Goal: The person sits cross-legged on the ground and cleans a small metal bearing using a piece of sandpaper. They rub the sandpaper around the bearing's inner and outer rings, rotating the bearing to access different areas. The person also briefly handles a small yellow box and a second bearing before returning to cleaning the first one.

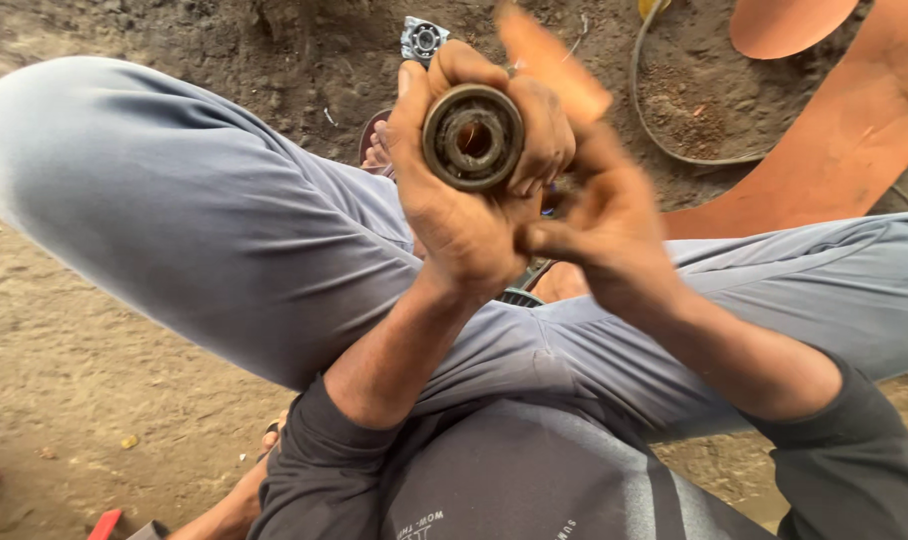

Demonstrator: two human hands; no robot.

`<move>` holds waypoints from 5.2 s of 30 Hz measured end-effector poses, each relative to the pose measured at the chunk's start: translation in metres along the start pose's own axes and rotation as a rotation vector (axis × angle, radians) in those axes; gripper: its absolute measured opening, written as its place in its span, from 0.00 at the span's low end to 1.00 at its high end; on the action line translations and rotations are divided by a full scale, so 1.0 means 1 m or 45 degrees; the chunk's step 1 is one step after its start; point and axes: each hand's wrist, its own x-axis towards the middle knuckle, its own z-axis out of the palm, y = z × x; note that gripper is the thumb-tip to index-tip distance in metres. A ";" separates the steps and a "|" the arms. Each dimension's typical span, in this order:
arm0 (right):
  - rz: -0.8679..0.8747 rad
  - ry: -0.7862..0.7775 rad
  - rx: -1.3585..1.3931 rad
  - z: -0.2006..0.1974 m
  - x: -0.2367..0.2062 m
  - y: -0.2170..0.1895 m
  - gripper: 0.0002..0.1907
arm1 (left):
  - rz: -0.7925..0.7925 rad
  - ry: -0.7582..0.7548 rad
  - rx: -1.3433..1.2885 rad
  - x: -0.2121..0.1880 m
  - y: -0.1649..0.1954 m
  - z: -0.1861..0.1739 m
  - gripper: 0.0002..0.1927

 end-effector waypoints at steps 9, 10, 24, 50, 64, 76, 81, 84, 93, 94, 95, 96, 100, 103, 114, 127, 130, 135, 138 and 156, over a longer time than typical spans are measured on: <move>0.029 0.334 0.011 -0.037 0.014 0.001 0.22 | 0.041 0.013 0.143 0.004 0.004 -0.012 0.33; -0.034 0.350 -0.005 -0.036 0.014 -0.008 0.21 | 0.033 0.037 0.194 0.005 0.001 -0.012 0.34; -0.117 0.081 0.554 -0.028 0.001 -0.044 0.10 | -0.045 -0.053 0.337 -0.003 -0.008 -0.001 0.33; -0.275 0.119 -0.388 -0.023 -0.014 -0.048 0.06 | -0.155 0.022 0.340 -0.013 -0.008 0.003 0.35; -0.291 0.129 -0.412 -0.020 -0.014 -0.056 0.07 | -0.236 0.055 0.248 -0.011 -0.007 0.001 0.37; -0.371 0.177 -0.483 -0.020 -0.009 -0.059 0.07 | -0.250 0.016 0.295 -0.013 -0.010 -0.001 0.38; -0.395 0.182 -0.375 -0.014 -0.012 -0.055 0.10 | -0.179 -0.039 0.577 -0.015 -0.009 0.004 0.39; -0.427 0.278 -0.455 -0.007 -0.014 -0.051 0.10 | -0.141 -0.068 0.623 -0.019 -0.009 0.009 0.39; -0.818 0.251 -1.518 0.000 -0.015 -0.064 0.14 | -0.107 -0.103 0.679 -0.022 -0.015 0.009 0.39; -0.836 0.233 -1.556 0.001 -0.015 -0.065 0.15 | -0.115 -0.101 0.697 -0.022 -0.015 0.009 0.39; -0.857 0.222 -1.571 0.001 -0.013 -0.065 0.16 | -0.102 -0.097 0.723 -0.022 -0.016 0.008 0.39; -0.868 0.216 -1.590 0.002 -0.013 -0.066 0.16 | -0.090 -0.093 0.750 -0.023 -0.016 0.008 0.40; -0.851 0.202 -1.659 0.007 -0.014 -0.067 0.15 | -0.004 -0.074 0.885 -0.023 -0.018 0.004 0.40; -0.815 0.168 -1.670 0.009 -0.017 -0.066 0.16 | -0.012 -0.076 0.943 -0.024 -0.019 0.002 0.41; -0.889 0.148 -1.764 0.023 -0.006 -0.071 0.16 | 0.257 -0.012 1.142 -0.023 -0.030 -0.006 0.34; -0.904 0.194 -1.722 0.023 -0.009 -0.066 0.19 | 0.204 -0.016 1.143 -0.023 -0.030 -0.009 0.40; -0.897 0.195 -1.742 0.024 -0.009 -0.066 0.19 | 0.259 0.037 1.107 -0.024 -0.033 -0.007 0.42; -0.814 0.211 -1.700 0.022 -0.011 -0.068 0.19 | 0.267 0.034 1.067 -0.025 -0.026 0.003 0.42; -0.864 0.198 -1.743 0.021 -0.011 -0.065 0.20 | 0.233 0.060 1.046 -0.027 -0.019 0.012 0.41; -0.621 -0.195 -1.810 0.014 0.000 -0.080 0.35 | 0.037 0.173 1.009 -0.014 -0.003 -0.003 0.40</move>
